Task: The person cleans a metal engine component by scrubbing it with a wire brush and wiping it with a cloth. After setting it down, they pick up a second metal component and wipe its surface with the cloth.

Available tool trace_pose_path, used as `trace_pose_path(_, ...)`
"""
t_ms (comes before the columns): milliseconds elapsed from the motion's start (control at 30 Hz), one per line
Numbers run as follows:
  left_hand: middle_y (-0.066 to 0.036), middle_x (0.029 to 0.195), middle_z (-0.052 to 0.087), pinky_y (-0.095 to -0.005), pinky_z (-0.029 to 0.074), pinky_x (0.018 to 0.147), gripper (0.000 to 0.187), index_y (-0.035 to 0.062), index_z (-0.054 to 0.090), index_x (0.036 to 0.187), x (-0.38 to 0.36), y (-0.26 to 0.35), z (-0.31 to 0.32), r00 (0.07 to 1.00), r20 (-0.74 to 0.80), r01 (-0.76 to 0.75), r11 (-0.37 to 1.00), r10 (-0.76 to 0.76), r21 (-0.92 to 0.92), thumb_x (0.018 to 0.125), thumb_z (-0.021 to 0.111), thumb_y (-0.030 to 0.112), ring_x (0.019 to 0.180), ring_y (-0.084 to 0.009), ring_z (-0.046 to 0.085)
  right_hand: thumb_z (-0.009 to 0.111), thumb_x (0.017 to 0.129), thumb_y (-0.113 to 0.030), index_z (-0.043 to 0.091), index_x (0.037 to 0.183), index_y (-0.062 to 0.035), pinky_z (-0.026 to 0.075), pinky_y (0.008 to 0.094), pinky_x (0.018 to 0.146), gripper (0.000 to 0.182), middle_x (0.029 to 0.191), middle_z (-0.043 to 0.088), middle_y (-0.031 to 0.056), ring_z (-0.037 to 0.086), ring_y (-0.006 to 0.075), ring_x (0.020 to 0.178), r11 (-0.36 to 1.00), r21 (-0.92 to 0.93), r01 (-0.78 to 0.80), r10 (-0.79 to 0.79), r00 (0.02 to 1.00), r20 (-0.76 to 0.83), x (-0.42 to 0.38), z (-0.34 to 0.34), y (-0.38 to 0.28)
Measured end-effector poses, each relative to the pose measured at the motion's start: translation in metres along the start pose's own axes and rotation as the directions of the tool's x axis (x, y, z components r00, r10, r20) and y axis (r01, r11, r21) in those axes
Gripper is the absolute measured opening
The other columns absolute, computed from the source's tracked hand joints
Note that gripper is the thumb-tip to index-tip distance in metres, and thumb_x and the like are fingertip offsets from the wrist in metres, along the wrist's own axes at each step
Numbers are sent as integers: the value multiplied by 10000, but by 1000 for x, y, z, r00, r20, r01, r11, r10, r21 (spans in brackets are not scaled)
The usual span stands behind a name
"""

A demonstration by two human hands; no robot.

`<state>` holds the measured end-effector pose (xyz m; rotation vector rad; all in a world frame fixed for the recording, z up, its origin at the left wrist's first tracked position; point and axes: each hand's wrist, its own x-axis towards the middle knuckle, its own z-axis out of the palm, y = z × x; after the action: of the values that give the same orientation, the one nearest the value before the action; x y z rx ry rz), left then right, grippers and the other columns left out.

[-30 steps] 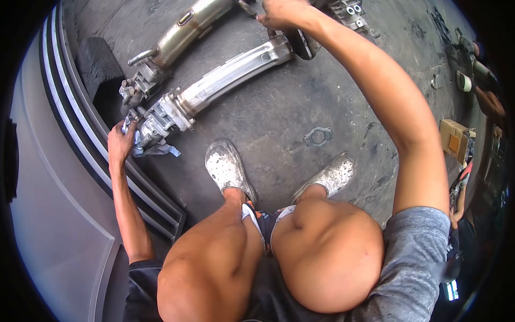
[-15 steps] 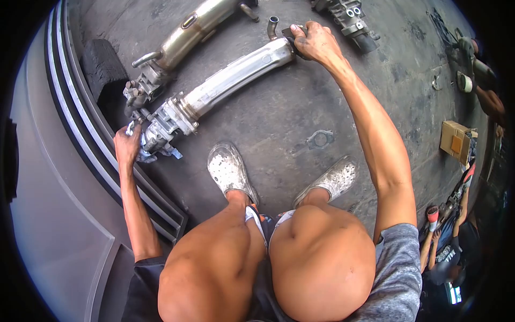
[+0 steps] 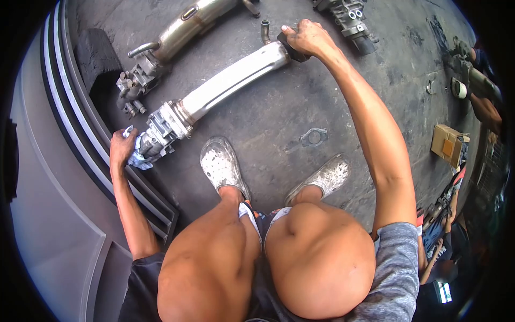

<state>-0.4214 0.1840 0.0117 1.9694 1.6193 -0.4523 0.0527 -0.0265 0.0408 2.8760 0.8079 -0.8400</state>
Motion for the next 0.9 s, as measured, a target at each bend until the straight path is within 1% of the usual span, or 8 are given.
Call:
trace_pose_path(267, -324, 1245, 678, -417, 480, 1058, 775, -113, 608, 1326, 37, -28, 20, 999, -25, -31, 997, 33, 73, 830, 718, 472, 1216, -397, 659, 579, 986, -394, 711, 1087, 60, 595, 482, 808, 483, 971, 724, 304, 737, 409, 947, 964, -84, 251, -247, 968, 50, 41, -3, -8)
trace_pose_path(433, -313, 1228, 688, -422, 490, 1037, 752, -87, 616, 1331, 50, -32, 24, 1000, -1, -16, 999, 16, 28, 860, 741, 485, 1215, -397, 661, 568, 972, -236, 663, 1139, 24, 609, 463, 686, 323, 917, 720, 265, 744, 373, 885, 766, -408, 497, -456, 867, 202, 71, 9, -9)
trace_pose_path(533, -321, 1181, 698, -438, 503, 1019, 692, -74, 647, 1289, 54, -39, 26, 1000, -28, -3, 1000, 2, -21, 889, 727, 485, 1195, -411, 668, 561, 964, -218, 676, 1145, 9, 608, 464, 732, 312, 1002, 722, 264, 741, 365, 911, 718, -390, 577, -530, 816, 232, 57, -2, -9)
trace_pose_path(633, -322, 1180, 696, -445, 506, 1016, 650, -61, 658, 1281, 43, -32, 21, 1000, -26, 1, 999, -2, -36, 906, 711, 467, 1192, -423, 664, 590, 947, -222, 672, 1167, 2, 599, 464, 791, 324, 1065, 719, 252, 736, 358, 951, 483, -663, 572, -584, 775, 243, 93, 24, 11)
trace_pose_path(733, -318, 1171, 699, -458, 508, 1014, 588, -39, 675, 1269, 41, -35, 23, 994, -97, -50, 998, 47, -35, 912, 699, 428, 1165, -439, 668, 623, 955, -264, 661, 1177, 18, 581, 456, 864, 361, 1045, 724, 251, 726, 368, 995, 750, -496, 437, -456, 885, 90, 91, 23, 8)
trace_pose_path(800, -318, 1163, 701, -468, 506, 1020, 549, -37, 680, 1263, 35, -45, 18, 984, -169, -58, 997, 66, 50, 906, 693, 379, 1151, -445, 671, 615, 979, -295, 652, 1177, 30, 576, 440, 878, 383, 1036, 725, 257, 718, 382, 1007, 966, -70, 250, -259, 945, -200, 62, 10, 6)
trace_pose_path(833, -317, 1158, 702, -473, 505, 1023, 530, -37, 682, 1260, 29, -52, 16, 976, -202, -61, 994, 79, 92, 903, 690, 355, 1143, -449, 672, 611, 991, -311, 648, 1177, 37, 574, 432, 885, 396, 1031, 726, 261, 715, 389, 1013, 971, 174, 164, -107, 949, -297, 41, 6, 7)
trace_pose_path(900, -324, 1114, 711, -467, 526, 996, 491, -81, 677, 1228, 0, -51, -10, 968, -239, -56, 994, 78, 96, 855, 694, 238, 1102, -450, 688, 563, 1032, -341, 637, 1186, 53, 566, 421, 911, 430, 1008, 722, 275, 711, 381, 1029, 916, 262, 303, -157, 873, -461, -4, 2, 17)
